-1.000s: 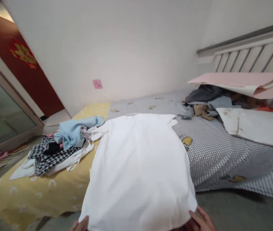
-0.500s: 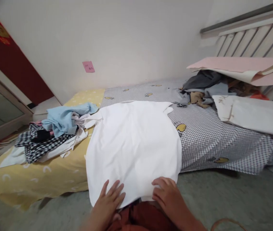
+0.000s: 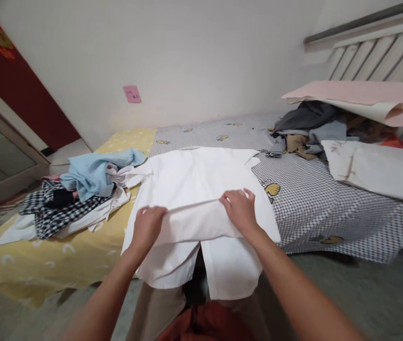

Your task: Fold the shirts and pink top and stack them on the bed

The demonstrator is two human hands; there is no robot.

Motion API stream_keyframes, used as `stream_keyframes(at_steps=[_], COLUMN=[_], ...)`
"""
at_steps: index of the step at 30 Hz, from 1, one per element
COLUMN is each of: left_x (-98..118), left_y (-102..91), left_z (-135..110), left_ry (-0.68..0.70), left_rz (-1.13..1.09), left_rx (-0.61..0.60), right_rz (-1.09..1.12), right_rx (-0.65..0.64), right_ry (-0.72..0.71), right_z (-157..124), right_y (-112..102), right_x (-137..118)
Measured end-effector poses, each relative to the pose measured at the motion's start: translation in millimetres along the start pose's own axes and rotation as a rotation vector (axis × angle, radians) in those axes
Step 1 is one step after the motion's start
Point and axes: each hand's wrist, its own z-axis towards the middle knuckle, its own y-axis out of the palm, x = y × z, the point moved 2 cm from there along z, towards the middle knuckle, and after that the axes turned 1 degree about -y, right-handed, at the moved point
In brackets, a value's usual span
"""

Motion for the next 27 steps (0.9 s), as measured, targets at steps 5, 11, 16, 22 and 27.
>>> stream_keyframes(at_steps=[5,11,16,22,27], left_x=[17,-49,-72,-50,-38], left_y=[10.8,50.8,83.7,70.9,60.2], left_z=[-32,-147,-126,-123,-154], left_ry=[0.197,0.268,0.302,0.390,0.455], left_rz=[-0.124,0.111,0.733,0.612,0.445], left_rx=[0.089,-0.539,-0.395,-0.464,-0.460], right_rz=[-0.171,0.052,0.237,0.754,0.836], right_rx=[0.147,-0.605,-0.386,-0.167,-0.103], right_ry=[-0.173,-0.462,-0.167,0.416,0.490], right_z=[-39,-181,-171,-117,-117], right_y=[17,45,65,17,-19], right_x=[-25,-12,-3,-16,-33])
